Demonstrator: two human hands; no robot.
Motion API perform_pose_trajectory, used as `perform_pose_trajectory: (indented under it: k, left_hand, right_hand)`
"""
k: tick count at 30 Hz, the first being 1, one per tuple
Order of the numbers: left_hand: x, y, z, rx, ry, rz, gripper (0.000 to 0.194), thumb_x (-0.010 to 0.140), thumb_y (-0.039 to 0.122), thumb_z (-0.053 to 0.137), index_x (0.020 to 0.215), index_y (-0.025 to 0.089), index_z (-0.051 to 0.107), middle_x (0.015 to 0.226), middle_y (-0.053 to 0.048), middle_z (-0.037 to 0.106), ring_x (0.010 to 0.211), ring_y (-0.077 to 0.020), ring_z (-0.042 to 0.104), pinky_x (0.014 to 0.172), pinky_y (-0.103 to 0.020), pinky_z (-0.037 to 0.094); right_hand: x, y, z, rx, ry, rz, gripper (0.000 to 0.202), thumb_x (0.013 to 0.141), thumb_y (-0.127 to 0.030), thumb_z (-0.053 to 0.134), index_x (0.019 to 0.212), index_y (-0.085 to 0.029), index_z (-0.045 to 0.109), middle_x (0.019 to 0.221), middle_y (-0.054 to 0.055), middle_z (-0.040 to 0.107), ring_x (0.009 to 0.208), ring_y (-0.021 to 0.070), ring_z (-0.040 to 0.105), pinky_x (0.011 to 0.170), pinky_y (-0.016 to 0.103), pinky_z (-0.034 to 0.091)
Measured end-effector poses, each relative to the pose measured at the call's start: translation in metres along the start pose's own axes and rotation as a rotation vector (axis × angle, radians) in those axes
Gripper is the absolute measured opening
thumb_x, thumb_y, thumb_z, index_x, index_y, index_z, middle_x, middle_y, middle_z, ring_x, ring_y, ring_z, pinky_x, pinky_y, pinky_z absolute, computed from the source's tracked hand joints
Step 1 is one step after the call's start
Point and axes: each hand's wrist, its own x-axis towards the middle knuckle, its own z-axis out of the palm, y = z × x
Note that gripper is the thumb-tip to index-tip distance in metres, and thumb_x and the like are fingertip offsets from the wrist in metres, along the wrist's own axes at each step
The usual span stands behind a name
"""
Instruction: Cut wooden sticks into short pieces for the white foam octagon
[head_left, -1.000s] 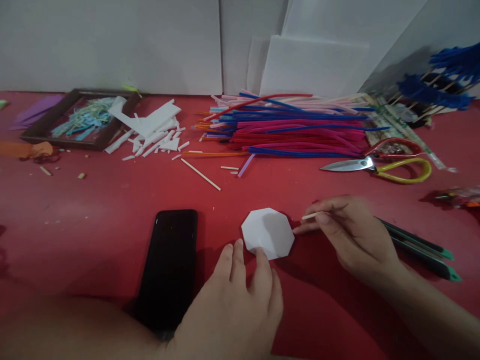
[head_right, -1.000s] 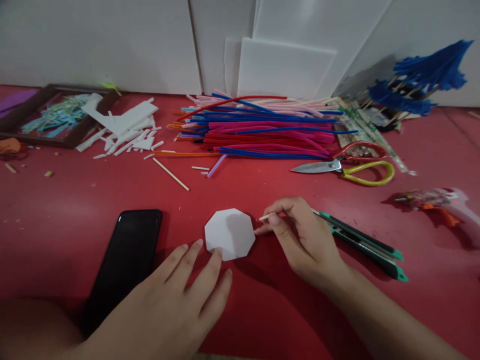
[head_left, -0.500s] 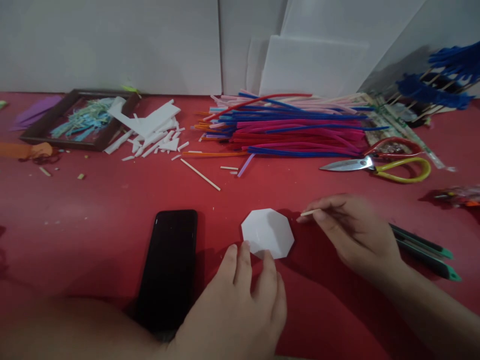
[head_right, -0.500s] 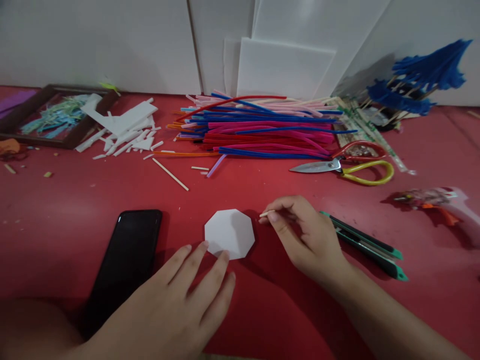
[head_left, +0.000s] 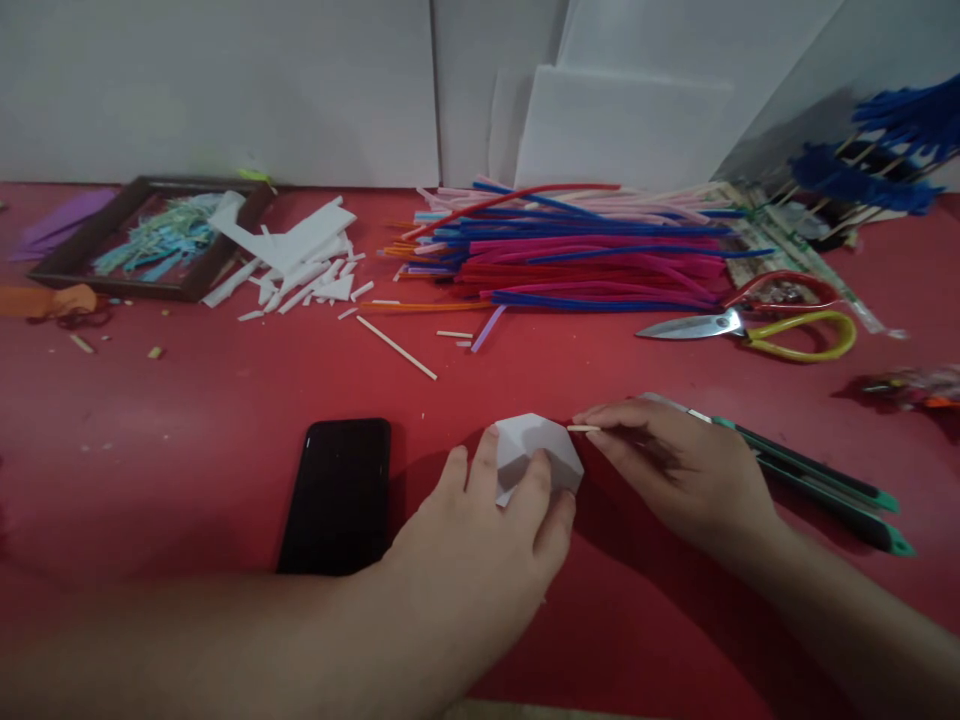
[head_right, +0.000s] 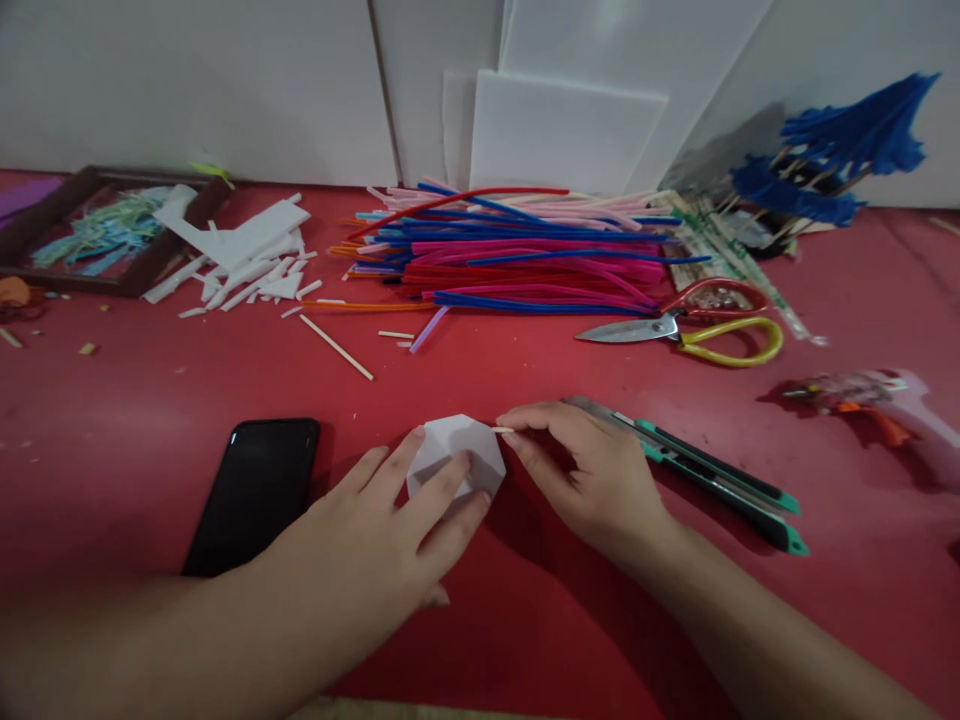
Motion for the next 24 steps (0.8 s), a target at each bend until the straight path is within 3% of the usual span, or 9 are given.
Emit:
perform_pose_trajectory:
  k: [3, 9, 19, 24]
  left_hand:
    - [-0.0021, 0.0028, -0.0005, 0.033, 0.037, 0.010, 0.043, 0.091, 0.028, 0.060, 0.132, 0.016, 0.058, 0.133, -0.016, 0.061, 0.115, -0.0436, 0.060, 0.081, -0.054, 0.057]
    - [-0.0055, 0.0051, 0.0031, 0.056, 0.096, 0.044, 0.035, 0.094, 0.028, 0.054, 0.126, 0.017, 0.064, 0.133, -0.016, 0.061, 0.110, -0.0418, 0.063, 0.076, -0.051, 0.057]
    - [-0.0033, 0.0031, -0.0002, 0.025, 0.024, 0.042, 0.040, 0.091, 0.031, 0.062, 0.129, 0.019, 0.061, 0.137, -0.019, 0.058, 0.115, -0.0411, 0.061, 0.085, -0.057, 0.052]
    - [-0.0019, 0.0017, -0.0022, 0.028, 0.005, 0.037, 0.039, 0.091, 0.029, 0.061, 0.129, 0.018, 0.061, 0.136, -0.018, 0.059, 0.115, -0.0401, 0.061, 0.083, -0.054, 0.053]
  right_hand:
    - [0.0012, -0.0016, -0.0010, -0.015, -0.007, -0.020, 0.012, 0.091, -0.030, 0.056, 0.093, -0.028, 0.068, 0.083, 0.001, 0.076, 0.072, 0.0179, 0.072, 0.068, 0.033, 0.058]
    - [0.0014, -0.0018, 0.0001, -0.038, -0.026, -0.031, 0.014, 0.091, -0.029, 0.057, 0.095, -0.029, 0.070, 0.084, 0.000, 0.077, 0.071, 0.0170, 0.072, 0.066, 0.030, 0.059]
    - [-0.0001, 0.0001, 0.0002, -0.056, -0.025, -0.044, 0.013, 0.090, -0.029, 0.059, 0.097, -0.029, 0.070, 0.086, -0.001, 0.077, 0.073, 0.0166, 0.073, 0.066, 0.028, 0.059]
    - [0.0006, 0.0009, 0.0008, -0.066, -0.037, -0.068, 0.013, 0.090, -0.027, 0.059, 0.095, -0.031, 0.070, 0.085, -0.002, 0.077, 0.072, 0.0167, 0.073, 0.063, 0.028, 0.059]
